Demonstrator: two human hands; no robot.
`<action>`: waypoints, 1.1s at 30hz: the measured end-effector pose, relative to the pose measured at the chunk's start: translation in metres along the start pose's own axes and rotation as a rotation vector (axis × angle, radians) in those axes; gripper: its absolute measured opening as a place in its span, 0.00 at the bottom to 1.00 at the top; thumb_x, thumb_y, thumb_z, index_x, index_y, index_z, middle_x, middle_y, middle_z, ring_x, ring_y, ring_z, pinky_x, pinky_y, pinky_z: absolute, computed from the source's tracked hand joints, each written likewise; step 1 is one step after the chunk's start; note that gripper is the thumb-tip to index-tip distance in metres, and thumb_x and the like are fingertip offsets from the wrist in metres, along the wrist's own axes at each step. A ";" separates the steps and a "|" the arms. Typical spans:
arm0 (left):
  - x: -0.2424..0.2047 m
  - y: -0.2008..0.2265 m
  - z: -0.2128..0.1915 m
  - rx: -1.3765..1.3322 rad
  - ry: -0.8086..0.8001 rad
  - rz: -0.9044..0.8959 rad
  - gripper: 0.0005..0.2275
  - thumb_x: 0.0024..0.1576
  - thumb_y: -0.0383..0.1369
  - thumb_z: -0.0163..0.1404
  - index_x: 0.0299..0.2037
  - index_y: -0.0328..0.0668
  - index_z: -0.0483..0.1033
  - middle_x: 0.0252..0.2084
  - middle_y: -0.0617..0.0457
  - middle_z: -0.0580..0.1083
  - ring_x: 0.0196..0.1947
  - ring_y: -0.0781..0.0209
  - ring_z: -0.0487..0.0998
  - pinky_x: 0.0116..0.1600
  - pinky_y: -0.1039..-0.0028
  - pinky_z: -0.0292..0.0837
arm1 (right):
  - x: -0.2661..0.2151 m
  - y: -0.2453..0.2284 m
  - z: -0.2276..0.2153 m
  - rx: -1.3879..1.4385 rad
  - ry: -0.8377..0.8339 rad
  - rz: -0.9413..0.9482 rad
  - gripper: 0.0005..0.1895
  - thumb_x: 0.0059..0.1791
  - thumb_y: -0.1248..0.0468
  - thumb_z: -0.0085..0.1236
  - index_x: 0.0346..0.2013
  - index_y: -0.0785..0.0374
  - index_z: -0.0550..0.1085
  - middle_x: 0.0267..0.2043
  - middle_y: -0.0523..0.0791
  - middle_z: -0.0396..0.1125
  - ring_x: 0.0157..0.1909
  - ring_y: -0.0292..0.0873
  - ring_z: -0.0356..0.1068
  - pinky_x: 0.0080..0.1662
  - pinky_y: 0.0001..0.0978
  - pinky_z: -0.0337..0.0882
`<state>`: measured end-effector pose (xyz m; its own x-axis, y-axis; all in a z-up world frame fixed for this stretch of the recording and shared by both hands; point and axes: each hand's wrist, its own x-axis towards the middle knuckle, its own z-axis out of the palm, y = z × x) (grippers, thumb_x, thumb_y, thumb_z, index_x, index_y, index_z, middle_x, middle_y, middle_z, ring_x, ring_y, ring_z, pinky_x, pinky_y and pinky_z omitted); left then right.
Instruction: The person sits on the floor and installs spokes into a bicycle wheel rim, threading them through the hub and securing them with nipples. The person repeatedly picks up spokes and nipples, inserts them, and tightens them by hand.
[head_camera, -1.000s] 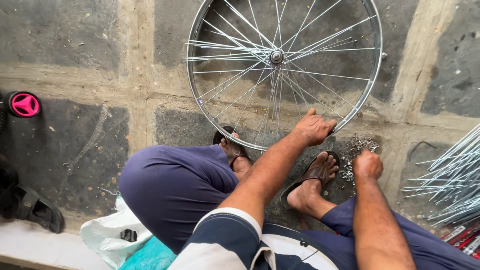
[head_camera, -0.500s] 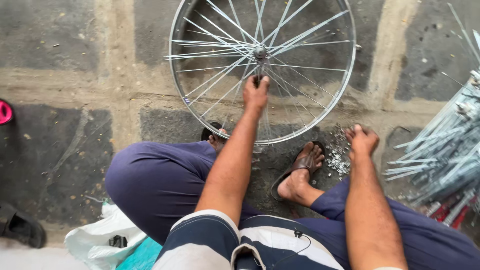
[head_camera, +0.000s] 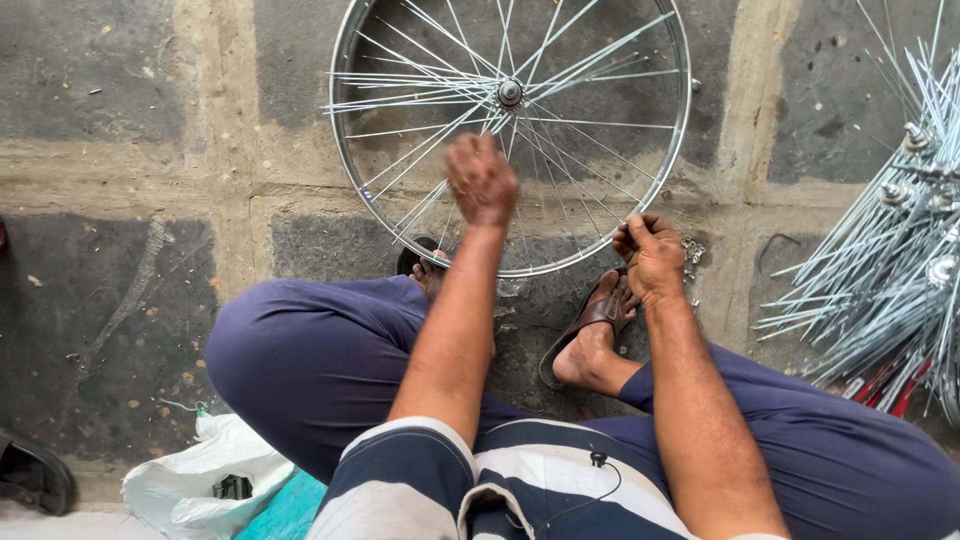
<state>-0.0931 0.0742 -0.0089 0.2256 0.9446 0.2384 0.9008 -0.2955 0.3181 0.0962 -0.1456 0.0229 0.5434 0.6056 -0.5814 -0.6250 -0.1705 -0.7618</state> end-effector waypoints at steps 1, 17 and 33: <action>-0.006 0.007 -0.001 -0.154 -0.165 -0.128 0.06 0.61 0.36 0.49 0.43 0.46 0.75 0.43 0.50 0.76 0.42 0.57 0.77 0.47 0.66 0.73 | -0.001 0.000 0.004 -0.020 -0.016 0.003 0.05 0.55 0.65 0.59 0.42 0.61 0.72 0.36 0.44 0.72 0.36 0.40 0.74 0.40 0.32 0.78; 0.031 -0.022 0.066 -2.310 -0.092 -1.015 0.16 0.64 0.40 0.51 0.57 0.43 0.73 0.51 0.51 0.78 0.51 0.58 0.78 0.56 0.66 0.75 | -0.019 0.053 0.029 -0.370 -0.168 0.098 0.12 0.49 0.72 0.62 0.47 0.70 0.78 0.41 0.47 0.76 0.44 0.41 0.77 0.50 0.30 0.79; 0.047 -0.031 0.112 -2.380 -0.116 -0.992 0.12 0.64 0.30 0.49 0.56 0.43 0.76 0.53 0.52 0.77 0.51 0.56 0.78 0.56 0.61 0.72 | -0.012 0.126 0.020 -0.703 -0.239 0.134 0.07 0.52 0.69 0.55 0.44 0.67 0.75 0.38 0.43 0.75 0.41 0.38 0.77 0.42 0.31 0.79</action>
<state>-0.0687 0.1441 -0.1105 0.2995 0.8183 -0.4906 -0.8663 0.4487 0.2196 -0.0007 -0.1592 -0.0605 0.3012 0.6831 -0.6653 -0.1290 -0.6621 -0.7382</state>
